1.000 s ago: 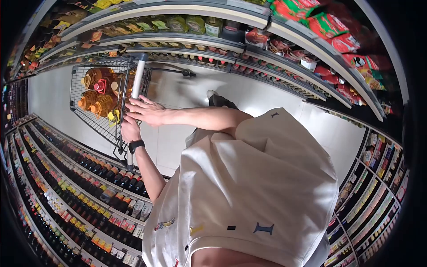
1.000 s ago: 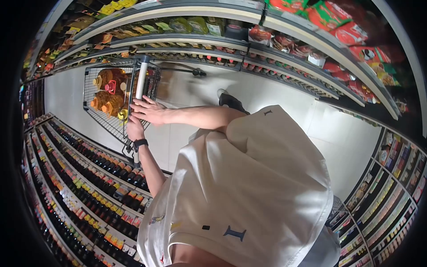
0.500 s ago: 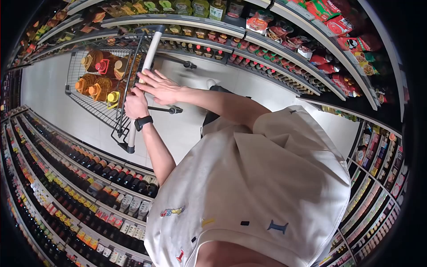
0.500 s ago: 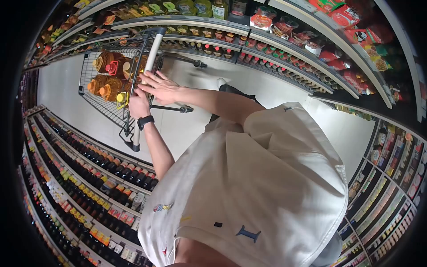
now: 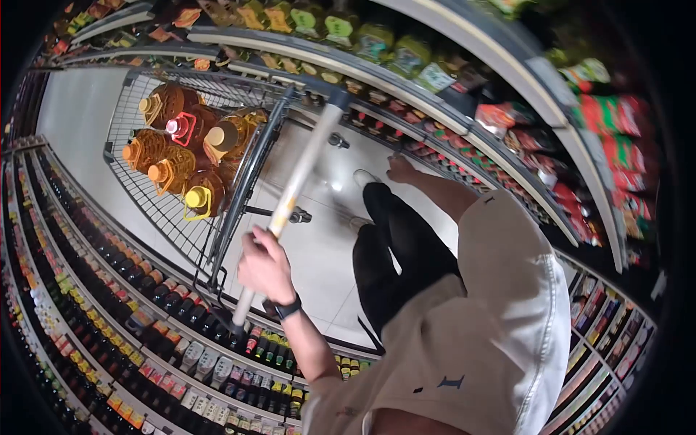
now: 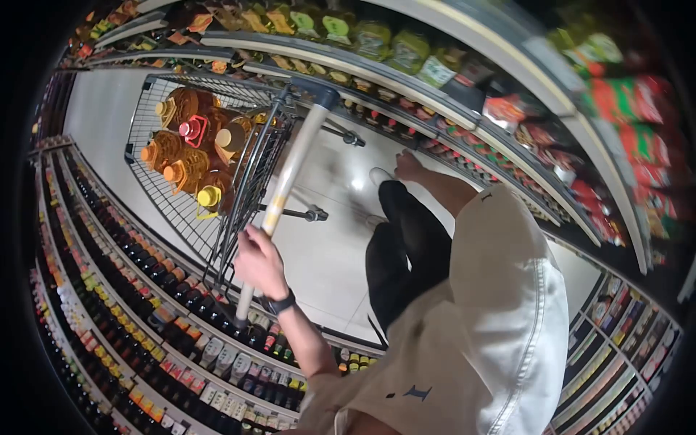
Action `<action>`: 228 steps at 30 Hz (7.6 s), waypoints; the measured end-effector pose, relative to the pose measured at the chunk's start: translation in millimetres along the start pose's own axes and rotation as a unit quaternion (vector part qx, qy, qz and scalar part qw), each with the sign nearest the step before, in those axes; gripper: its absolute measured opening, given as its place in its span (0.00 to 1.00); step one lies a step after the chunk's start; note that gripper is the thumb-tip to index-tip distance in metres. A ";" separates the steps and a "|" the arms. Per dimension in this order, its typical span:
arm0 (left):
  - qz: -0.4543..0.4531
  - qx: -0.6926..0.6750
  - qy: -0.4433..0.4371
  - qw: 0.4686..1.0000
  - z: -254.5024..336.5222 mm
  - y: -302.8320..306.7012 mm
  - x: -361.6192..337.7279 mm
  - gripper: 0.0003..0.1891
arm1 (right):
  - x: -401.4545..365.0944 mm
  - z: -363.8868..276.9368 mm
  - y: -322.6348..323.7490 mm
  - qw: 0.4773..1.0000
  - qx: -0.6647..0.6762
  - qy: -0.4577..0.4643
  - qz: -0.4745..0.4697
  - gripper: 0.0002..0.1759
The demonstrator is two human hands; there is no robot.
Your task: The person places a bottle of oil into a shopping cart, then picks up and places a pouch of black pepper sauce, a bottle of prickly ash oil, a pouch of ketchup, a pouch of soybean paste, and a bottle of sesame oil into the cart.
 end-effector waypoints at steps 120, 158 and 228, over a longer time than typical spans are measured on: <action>-0.377 -0.900 -0.217 -0.043 76.0 118.1 96.5 0.32 | -65.5 -606.0 442.2 0.477 0.595 0.489 -0.424 0.18; -0.057 -0.644 -0.028 0.762 61.6 121.5 103.5 0.21 | -86.1 -582.2 450.3 0.669 0.551 0.406 -0.290 0.18; -0.015 -0.232 -0.141 0.962 -79.2 -133.1 440.7 0.11 | 372.6 -543.9 282.8 0.941 -0.084 0.319 0.080 0.18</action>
Point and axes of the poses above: each hand's wrist, its own x-axis towards the middle knuckle, its own y-axis out of the back of the hand, z = x × y, the point moved 8 cm from there along x, towards the middle knuckle, and after that the axes turned 10 degrees about -z, right-handed, at the moved point
